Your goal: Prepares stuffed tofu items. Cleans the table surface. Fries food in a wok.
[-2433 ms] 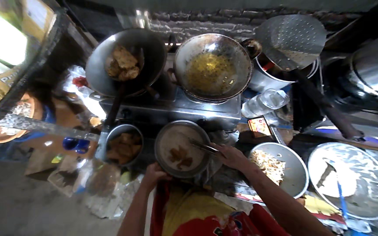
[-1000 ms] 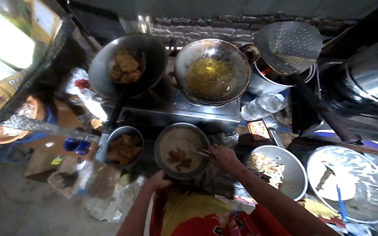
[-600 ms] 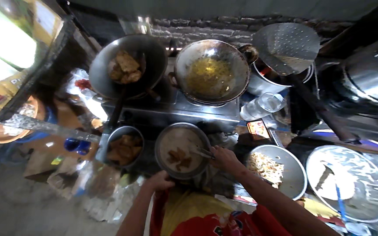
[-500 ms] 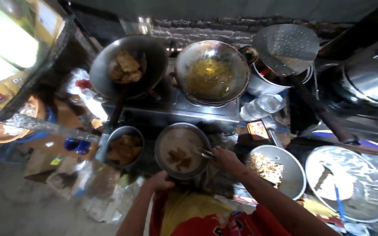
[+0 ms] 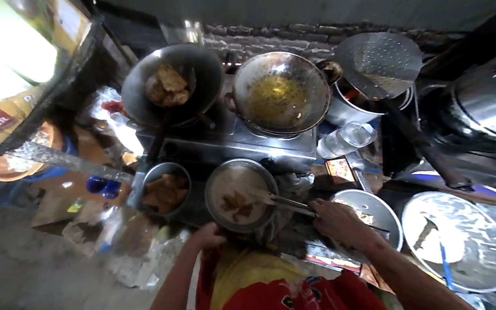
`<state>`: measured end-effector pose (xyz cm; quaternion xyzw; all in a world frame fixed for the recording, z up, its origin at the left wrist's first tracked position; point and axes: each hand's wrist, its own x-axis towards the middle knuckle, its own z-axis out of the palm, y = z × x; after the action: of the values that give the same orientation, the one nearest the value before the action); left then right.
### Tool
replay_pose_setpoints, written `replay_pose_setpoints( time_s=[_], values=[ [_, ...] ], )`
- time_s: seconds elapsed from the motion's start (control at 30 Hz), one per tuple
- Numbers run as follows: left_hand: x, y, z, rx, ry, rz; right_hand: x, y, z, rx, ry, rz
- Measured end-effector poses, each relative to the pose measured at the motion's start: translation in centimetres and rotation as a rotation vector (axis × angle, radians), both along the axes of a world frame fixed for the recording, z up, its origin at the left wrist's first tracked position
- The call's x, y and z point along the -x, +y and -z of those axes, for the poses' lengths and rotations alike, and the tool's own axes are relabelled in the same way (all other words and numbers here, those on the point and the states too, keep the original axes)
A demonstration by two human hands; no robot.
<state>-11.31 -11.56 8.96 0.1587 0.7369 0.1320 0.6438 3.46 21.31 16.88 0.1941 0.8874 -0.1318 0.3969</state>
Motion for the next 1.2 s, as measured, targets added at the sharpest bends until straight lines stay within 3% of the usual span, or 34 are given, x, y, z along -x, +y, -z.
replay_pose_setpoints(
  time_s=[0.33, 0.6, 0.83, 1.2],
  values=[
    [0.0, -0.4, -0.1, 0.021, 0.013, -0.046, 0.0, 1.1, 0.2, 0.031, 0.145, -0.010],
    [0.3, -1.1, 0.1, 0.016, 0.014, -0.075, 0.2, 1.4, -1.3, -0.010, 0.007, -0.097],
    [0.3, -2.1, 1.0, 0.011, 0.017, -0.090, 0.1, 2.6, -2.5, -0.010, -0.059, -0.014],
    [1.0, -1.3, 0.8, -0.007, 0.051, -0.174, -0.6, 3.4, -3.6, -0.014, 0.008, -0.013]
  ],
)
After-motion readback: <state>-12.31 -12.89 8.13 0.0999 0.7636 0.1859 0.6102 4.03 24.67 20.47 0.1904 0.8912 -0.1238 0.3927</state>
